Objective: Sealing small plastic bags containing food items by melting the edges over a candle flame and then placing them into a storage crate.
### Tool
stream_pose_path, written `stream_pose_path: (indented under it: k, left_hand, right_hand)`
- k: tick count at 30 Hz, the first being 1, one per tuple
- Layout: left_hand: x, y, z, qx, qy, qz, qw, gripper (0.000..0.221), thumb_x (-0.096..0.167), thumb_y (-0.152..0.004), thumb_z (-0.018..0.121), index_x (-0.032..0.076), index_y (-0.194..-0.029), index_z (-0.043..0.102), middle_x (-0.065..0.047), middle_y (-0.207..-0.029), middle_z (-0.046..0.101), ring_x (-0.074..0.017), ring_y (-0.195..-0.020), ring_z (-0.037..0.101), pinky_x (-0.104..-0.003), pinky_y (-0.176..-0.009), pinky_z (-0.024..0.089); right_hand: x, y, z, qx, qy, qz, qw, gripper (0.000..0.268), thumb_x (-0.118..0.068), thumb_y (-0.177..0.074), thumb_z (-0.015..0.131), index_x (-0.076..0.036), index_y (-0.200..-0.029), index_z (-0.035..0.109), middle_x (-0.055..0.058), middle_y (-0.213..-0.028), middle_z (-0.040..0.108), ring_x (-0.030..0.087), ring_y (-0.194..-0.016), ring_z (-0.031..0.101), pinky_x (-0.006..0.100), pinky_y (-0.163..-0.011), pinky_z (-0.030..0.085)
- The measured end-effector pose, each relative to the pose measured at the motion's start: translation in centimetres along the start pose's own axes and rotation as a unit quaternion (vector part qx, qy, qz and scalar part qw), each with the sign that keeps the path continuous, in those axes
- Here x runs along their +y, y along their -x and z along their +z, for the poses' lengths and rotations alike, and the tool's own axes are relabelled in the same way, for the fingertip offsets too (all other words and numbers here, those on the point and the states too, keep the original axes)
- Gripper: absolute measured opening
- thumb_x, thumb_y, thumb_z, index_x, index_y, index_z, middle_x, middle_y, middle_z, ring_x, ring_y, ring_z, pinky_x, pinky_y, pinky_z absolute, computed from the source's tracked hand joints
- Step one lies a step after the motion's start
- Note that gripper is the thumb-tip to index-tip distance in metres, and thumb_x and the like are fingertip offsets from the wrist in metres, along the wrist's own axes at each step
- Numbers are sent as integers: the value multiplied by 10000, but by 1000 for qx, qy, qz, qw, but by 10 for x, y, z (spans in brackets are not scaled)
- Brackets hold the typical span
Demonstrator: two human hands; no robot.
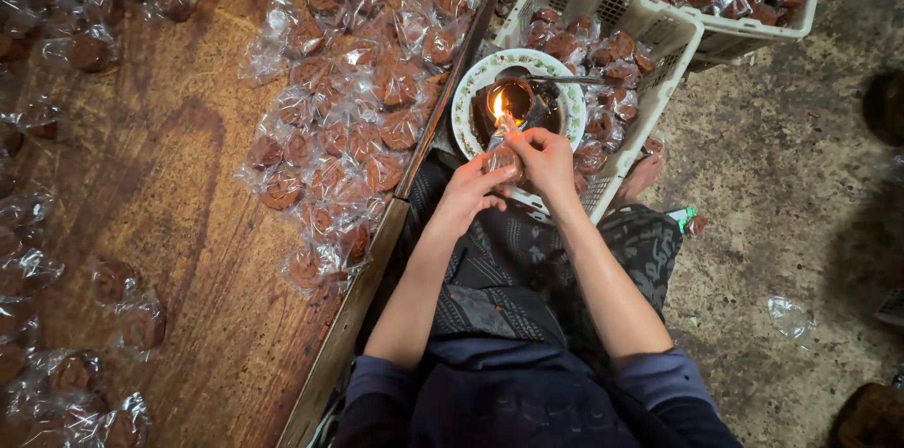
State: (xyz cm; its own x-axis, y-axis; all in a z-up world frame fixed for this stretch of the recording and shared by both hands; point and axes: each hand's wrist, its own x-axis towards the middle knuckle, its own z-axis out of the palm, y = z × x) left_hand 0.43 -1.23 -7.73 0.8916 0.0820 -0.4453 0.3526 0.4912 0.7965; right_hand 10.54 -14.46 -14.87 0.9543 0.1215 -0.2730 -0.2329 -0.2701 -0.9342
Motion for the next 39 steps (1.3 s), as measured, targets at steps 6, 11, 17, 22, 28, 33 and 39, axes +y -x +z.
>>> stream_pose_path:
  k: [6,11,17,22,28,33,39]
  left_hand:
    - [-33,-10,-1,181,-271,305,895,290,66,-780,871,55,-971,654,-106,-1053,547,-327,-901,685,-366,-776,610]
    - [-33,9,29,115,-376,479,785,268,-122,-860,645,134,-933,678,-38,-1157,531,-285,-1094,634,-351,-921,557]
    - [0,16,22,-15,-371,424,826,436,45,-743,796,222,-1128,697,-35,-1215,576,-249,-1194,604,-362,-1017,507]
    - [92,16,-49,101,-393,372,835,435,120,-926,604,-78,-1312,566,-332,-1213,556,-484,-1119,542,-580,-973,456]
    - [100,-51,-193,368,-677,178,612,727,442,-840,826,110,-1376,464,-197,-1303,450,-417,-1193,447,-563,-934,482]
    - [128,-59,-214,294,-634,58,713,866,548,-718,901,138,-1345,466,-178,-1344,513,-373,-1304,497,-559,-1014,454]
    - [132,-58,-218,232,-632,62,737,897,598,-763,827,228,-1453,390,-189,-1375,479,-412,-1336,481,-518,-1094,419]
  right_hand:
    - [-39,54,-8,17,-164,23,986,186,-107,-807,826,-41,-810,652,56,-812,605,141,-759,562,283,-685,505]
    - [-65,78,-26,-65,-341,48,937,269,-7,-865,768,-78,-871,509,31,-855,575,96,-682,576,207,-580,472]
    - [-28,56,-72,-67,-235,13,970,211,-68,-866,780,-69,-949,586,59,-874,569,95,-657,535,197,-530,393]
    - [17,10,-146,45,8,-54,998,133,-109,-846,795,-94,-967,741,84,-905,645,184,-878,600,312,-803,487]
    - [77,-39,-169,135,-234,-22,963,180,6,-935,662,-38,-1109,678,146,-981,666,196,-860,755,419,-776,703]
    - [96,8,-134,-39,-132,42,990,206,26,-902,603,21,-1097,668,156,-982,655,244,-917,680,485,-810,615]
    - [149,25,-128,-80,-158,103,979,216,-105,-1017,628,23,-1186,666,174,-1031,688,279,-911,699,504,-790,622]
